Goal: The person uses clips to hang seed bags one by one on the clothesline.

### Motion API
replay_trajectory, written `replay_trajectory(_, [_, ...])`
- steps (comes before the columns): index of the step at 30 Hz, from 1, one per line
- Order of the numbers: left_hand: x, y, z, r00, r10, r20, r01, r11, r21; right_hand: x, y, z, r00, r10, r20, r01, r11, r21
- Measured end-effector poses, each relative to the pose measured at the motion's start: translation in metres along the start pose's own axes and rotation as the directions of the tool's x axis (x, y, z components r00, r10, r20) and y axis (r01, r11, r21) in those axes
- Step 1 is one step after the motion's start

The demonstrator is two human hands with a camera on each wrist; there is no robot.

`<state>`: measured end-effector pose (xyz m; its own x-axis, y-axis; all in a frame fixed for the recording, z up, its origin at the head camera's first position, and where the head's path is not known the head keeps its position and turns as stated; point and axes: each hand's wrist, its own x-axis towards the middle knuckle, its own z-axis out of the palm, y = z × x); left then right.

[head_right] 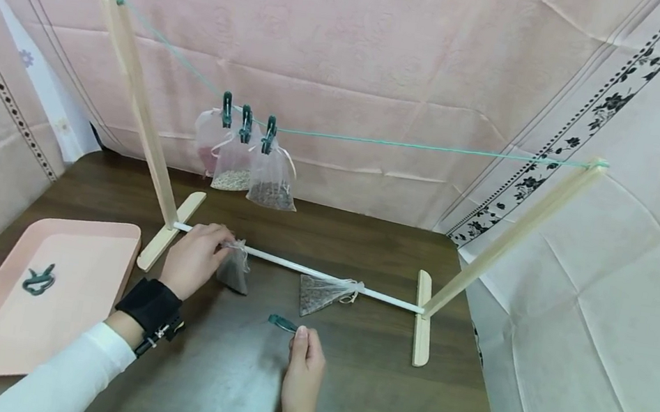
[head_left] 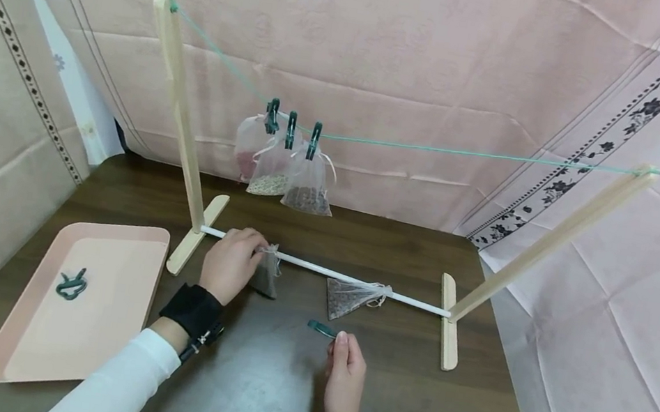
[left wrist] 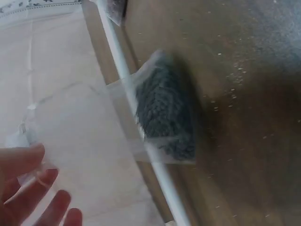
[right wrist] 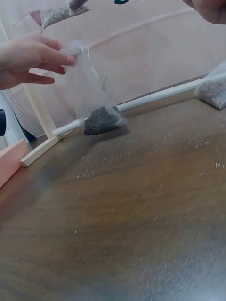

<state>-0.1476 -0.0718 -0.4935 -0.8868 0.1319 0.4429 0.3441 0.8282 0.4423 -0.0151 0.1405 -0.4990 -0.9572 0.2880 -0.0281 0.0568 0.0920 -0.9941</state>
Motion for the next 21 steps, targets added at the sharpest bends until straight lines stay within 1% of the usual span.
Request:
replay_trajectory(2, [0.002, 0.004, -0.001, 0.999, 0.036, -0.005, -0.036, 0.999, 0.009, 0.002, -0.005, -0.002, 1.000, -0.021, 0.007, 0.021, 0.999, -0.026])
replay_trajectory(4, [0.003, 0.009, -0.003, 0.998, 0.060, -0.004, -0.060, 0.998, 0.026, 0.005, -0.010, -0.005, 0.998, -0.058, 0.012, 0.059, 0.997, -0.057])
replay_trajectory(7, [0.003, 0.017, -0.006, 0.997, 0.076, 0.007, -0.076, 0.996, 0.049, 0.009, -0.018, -0.009, 0.992, -0.123, 0.020, 0.124, 0.989, -0.081])
replay_trajectory(10, [0.002, 0.028, -0.012, 0.996, 0.082, 0.042, -0.084, 0.995, 0.048, 0.011, -0.025, -0.012, 0.986, -0.162, 0.033, 0.164, 0.983, -0.084])
replay_trajectory(12, [0.002, 0.035, -0.016, 0.994, 0.089, 0.070, -0.092, 0.995, 0.039, 0.011, -0.027, -0.013, 0.985, -0.166, 0.041, 0.169, 0.981, -0.091])
replay_trajectory(14, [0.001, 0.042, -0.020, 0.991, 0.087, 0.103, -0.088, 0.996, 0.009, 0.010, -0.028, -0.013, 0.985, -0.164, 0.048, 0.168, 0.981, -0.096])
replay_trajectory(18, [0.001, 0.053, -0.028, 0.982, 0.073, 0.172, -0.065, 0.997, -0.052, 0.015, -0.020, -0.015, 0.988, -0.145, 0.052, 0.149, 0.984, -0.100])
replay_trajectory(21, [0.002, 0.058, -0.030, 0.977, 0.074, 0.202, -0.061, 0.996, -0.070, 0.020, -0.011, -0.018, 0.988, -0.145, 0.052, 0.151, 0.981, -0.119])
